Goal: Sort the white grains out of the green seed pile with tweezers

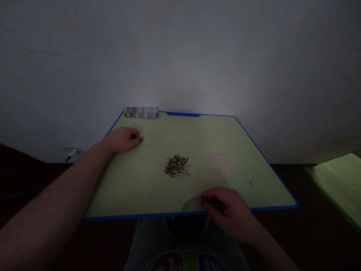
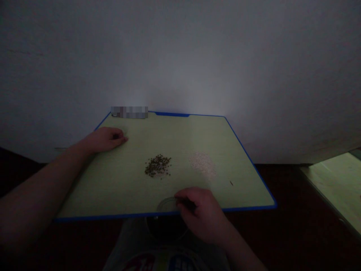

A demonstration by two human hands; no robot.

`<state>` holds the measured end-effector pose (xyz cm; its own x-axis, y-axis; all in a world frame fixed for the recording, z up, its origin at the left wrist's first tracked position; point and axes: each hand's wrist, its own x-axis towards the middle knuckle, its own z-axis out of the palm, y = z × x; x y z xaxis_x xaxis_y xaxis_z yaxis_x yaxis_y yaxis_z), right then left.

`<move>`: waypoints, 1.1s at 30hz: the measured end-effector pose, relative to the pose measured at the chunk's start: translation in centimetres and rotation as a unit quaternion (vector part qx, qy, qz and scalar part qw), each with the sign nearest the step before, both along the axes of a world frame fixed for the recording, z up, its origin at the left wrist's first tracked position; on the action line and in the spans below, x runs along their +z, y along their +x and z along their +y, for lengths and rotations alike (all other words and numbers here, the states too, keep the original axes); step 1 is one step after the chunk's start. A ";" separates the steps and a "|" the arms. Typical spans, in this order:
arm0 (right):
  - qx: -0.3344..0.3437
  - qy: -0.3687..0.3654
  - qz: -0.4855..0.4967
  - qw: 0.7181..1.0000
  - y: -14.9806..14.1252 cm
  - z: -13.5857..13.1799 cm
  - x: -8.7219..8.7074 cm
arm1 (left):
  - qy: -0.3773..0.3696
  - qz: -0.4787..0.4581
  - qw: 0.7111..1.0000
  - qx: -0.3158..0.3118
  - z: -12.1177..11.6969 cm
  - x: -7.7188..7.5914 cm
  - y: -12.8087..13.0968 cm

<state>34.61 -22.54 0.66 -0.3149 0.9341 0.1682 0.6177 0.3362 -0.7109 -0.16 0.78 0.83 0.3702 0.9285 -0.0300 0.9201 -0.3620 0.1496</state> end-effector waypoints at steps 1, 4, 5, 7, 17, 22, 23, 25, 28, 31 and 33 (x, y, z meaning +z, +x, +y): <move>0.003 0.007 0.001 1.000 -0.1 -0.1 0.1 | 0.000 0.001 1.000 0.001 0.0 0.0 0.0; -0.016 0.054 -0.003 0.998 -0.3 -0.3 0.3 | 0.002 0.004 1.000 0.001 0.0 0.0 0.0; -0.032 0.081 -0.011 0.996 -0.5 -0.4 0.2 | 0.003 0.006 1.000 0.001 0.0 0.0 0.0; -0.055 0.147 -0.030 0.987 -1.1 -0.7 0.0 | 0.006 0.011 1.000 0.000 -0.1 0.0 0.0; -0.079 0.284 -0.149 0.944 -1.8 -0.2 -1.6 | 0.003 0.008 1.000 0.001 -0.2 0.3 0.1; -0.153 0.302 -0.211 0.917 1.0 0.1 -1.3 | 0.006 0.006 1.000 0.000 0.0 0.1 -0.1; -0.152 0.308 -0.217 0.914 1.1 0.0 -1.3 | 0.006 0.006 1.000 0.000 0.0 0.1 -0.1; -0.127 0.319 -0.217 0.914 0.7 -0.2 -1.4 | 0.003 0.003 1.000 0.000 0.0 0.1 -0.1; -0.074 0.331 -0.202 0.919 -0.5 -0.1 -1.6 | 0.003 0.002 1.000 0.004 0.0 0.1 0.0; -0.052 0.334 -0.210 0.917 -1.1 0.4 -1.9 | -0.003 -0.002 1.000 0.011 -0.2 0.3 0.1; -0.064 0.333 -0.228 0.913 -0.8 1.0 -2.1 | -0.005 0.000 1.000 0.012 -0.3 0.4 0.2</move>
